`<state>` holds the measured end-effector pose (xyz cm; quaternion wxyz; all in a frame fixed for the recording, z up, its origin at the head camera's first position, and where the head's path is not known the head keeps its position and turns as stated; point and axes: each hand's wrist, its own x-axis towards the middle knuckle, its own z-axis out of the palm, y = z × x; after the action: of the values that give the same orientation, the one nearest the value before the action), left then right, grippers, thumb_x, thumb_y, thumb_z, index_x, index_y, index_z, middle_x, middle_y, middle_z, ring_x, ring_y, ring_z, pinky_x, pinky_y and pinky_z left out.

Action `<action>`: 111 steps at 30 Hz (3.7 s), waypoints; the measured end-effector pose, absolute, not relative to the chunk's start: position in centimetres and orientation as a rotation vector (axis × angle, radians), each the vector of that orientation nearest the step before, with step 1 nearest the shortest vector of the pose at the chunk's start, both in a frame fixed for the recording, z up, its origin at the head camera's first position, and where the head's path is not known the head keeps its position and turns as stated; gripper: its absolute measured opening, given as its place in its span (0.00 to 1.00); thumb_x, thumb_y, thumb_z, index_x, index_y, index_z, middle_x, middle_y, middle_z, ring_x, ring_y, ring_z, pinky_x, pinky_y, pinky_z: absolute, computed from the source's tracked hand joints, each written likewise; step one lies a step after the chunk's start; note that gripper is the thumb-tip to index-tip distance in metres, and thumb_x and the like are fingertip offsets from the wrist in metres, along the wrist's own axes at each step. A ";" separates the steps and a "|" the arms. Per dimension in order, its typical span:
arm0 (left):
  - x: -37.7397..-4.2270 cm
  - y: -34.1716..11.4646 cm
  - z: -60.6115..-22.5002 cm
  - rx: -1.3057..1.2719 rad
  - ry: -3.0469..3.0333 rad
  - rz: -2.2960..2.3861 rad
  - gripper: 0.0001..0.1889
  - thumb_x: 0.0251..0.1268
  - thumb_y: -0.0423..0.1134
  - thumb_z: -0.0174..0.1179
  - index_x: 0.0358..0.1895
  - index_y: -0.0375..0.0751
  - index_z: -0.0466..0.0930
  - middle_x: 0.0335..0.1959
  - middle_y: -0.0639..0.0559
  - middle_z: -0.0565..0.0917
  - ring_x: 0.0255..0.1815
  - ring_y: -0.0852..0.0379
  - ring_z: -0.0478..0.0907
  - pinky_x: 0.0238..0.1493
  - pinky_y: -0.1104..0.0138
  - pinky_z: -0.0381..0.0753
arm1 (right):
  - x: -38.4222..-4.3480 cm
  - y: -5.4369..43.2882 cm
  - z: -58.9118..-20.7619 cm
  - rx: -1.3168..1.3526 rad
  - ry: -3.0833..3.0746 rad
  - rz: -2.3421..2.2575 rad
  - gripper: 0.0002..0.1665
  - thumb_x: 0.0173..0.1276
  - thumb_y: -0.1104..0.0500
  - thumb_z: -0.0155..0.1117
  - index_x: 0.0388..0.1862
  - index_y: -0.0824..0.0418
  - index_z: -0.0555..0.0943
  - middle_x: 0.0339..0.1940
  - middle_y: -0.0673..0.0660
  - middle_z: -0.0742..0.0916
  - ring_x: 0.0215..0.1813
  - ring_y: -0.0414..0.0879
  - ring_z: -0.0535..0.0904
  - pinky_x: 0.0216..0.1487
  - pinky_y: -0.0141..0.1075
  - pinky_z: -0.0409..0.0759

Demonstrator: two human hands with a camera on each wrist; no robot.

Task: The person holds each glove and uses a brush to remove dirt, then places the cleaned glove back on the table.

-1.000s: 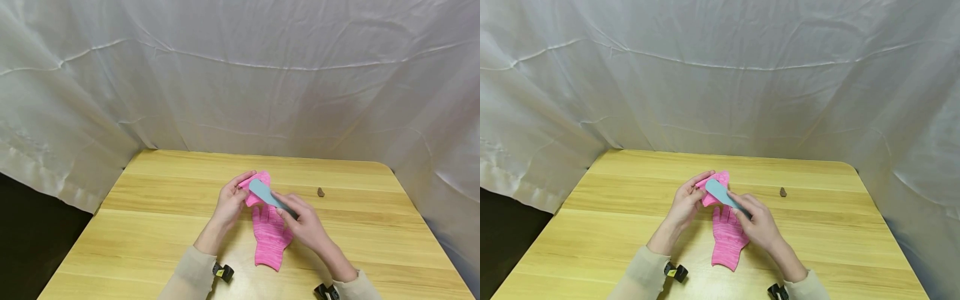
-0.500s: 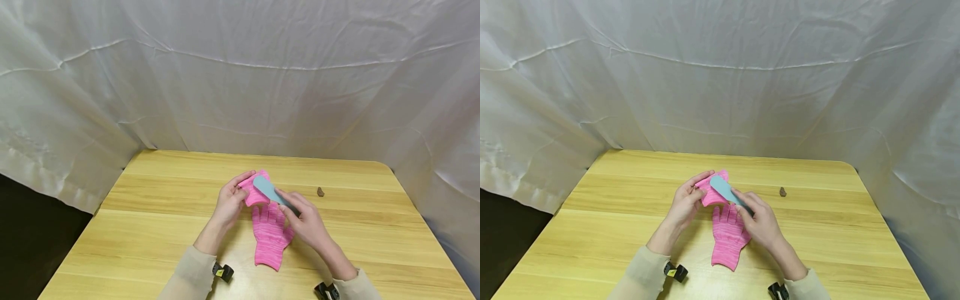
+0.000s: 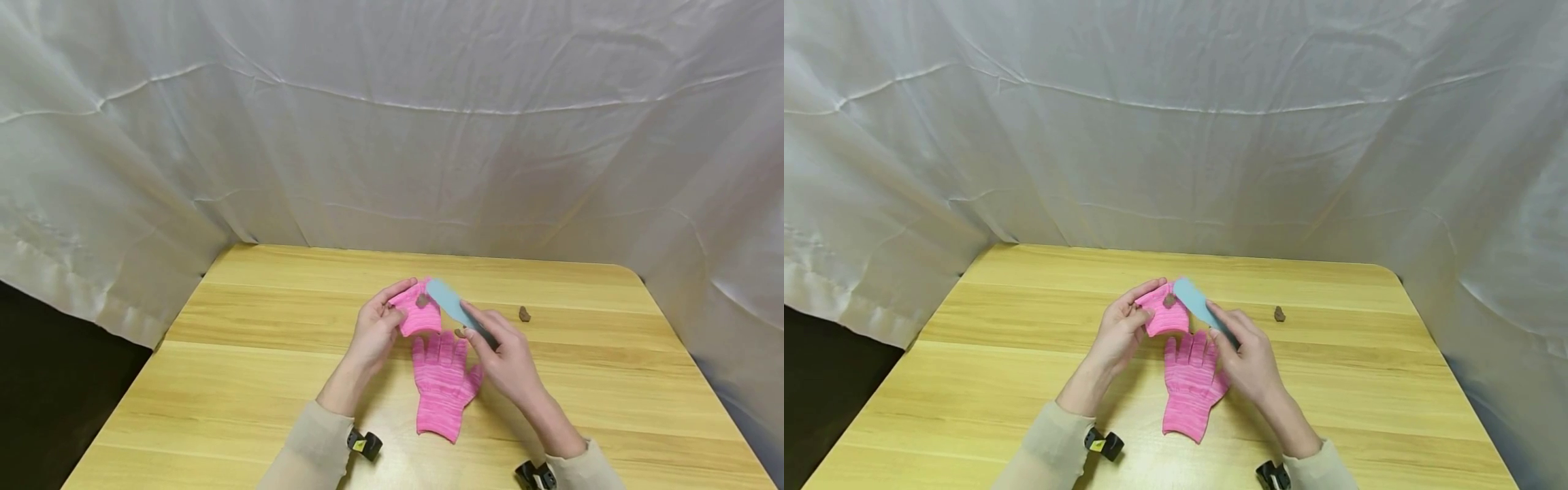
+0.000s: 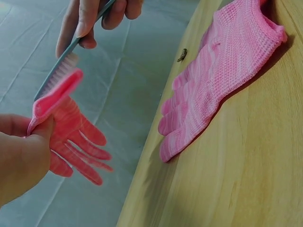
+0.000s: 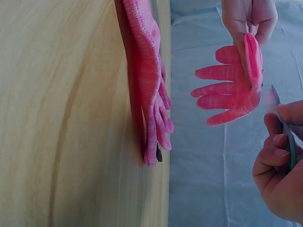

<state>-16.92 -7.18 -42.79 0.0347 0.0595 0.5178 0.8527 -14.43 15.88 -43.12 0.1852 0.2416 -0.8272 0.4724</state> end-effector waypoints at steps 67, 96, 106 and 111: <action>-16.7 -6.6 -42.8 0.150 1.589 2.609 0.31 0.65 0.16 0.43 0.74 0.26 0.66 0.76 0.37 0.71 0.60 0.55 0.79 0.52 0.71 0.85 | -14.9 16.5 -43.8 0.647 -2.369 1.255 0.32 0.66 0.74 0.69 0.68 0.58 0.82 0.50 0.57 0.88 0.38 0.40 0.79 0.34 0.29 0.82; -16.5 -6.3 -42.9 0.158 1.582 2.609 0.31 0.64 0.15 0.44 0.73 0.25 0.66 0.75 0.37 0.71 0.74 0.45 0.71 0.64 0.66 0.81 | -14.3 15.9 -43.6 0.772 -2.360 1.290 0.29 0.68 0.72 0.69 0.68 0.59 0.82 0.51 0.55 0.89 0.40 0.39 0.80 0.36 0.30 0.83; -16.7 -6.6 -42.7 0.171 1.576 2.630 0.32 0.63 0.14 0.43 0.73 0.23 0.66 0.75 0.35 0.70 0.71 0.48 0.73 0.57 0.71 0.83 | -14.7 16.4 -43.8 0.685 -2.407 1.265 0.30 0.68 0.71 0.69 0.69 0.56 0.81 0.51 0.53 0.88 0.41 0.40 0.80 0.35 0.33 0.84; -16.7 -6.7 -42.6 0.153 1.555 2.630 0.32 0.63 0.14 0.44 0.73 0.25 0.66 0.75 0.37 0.71 0.68 0.50 0.75 0.57 0.71 0.84 | -14.9 16.6 -43.8 0.669 -2.400 1.258 0.30 0.68 0.71 0.69 0.68 0.57 0.82 0.51 0.53 0.88 0.43 0.41 0.81 0.36 0.31 0.83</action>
<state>-16.72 -6.65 -42.60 0.0413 0.0498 0.5079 0.8590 -14.90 16.56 -43.84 0.1743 0.2360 -0.8468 0.4437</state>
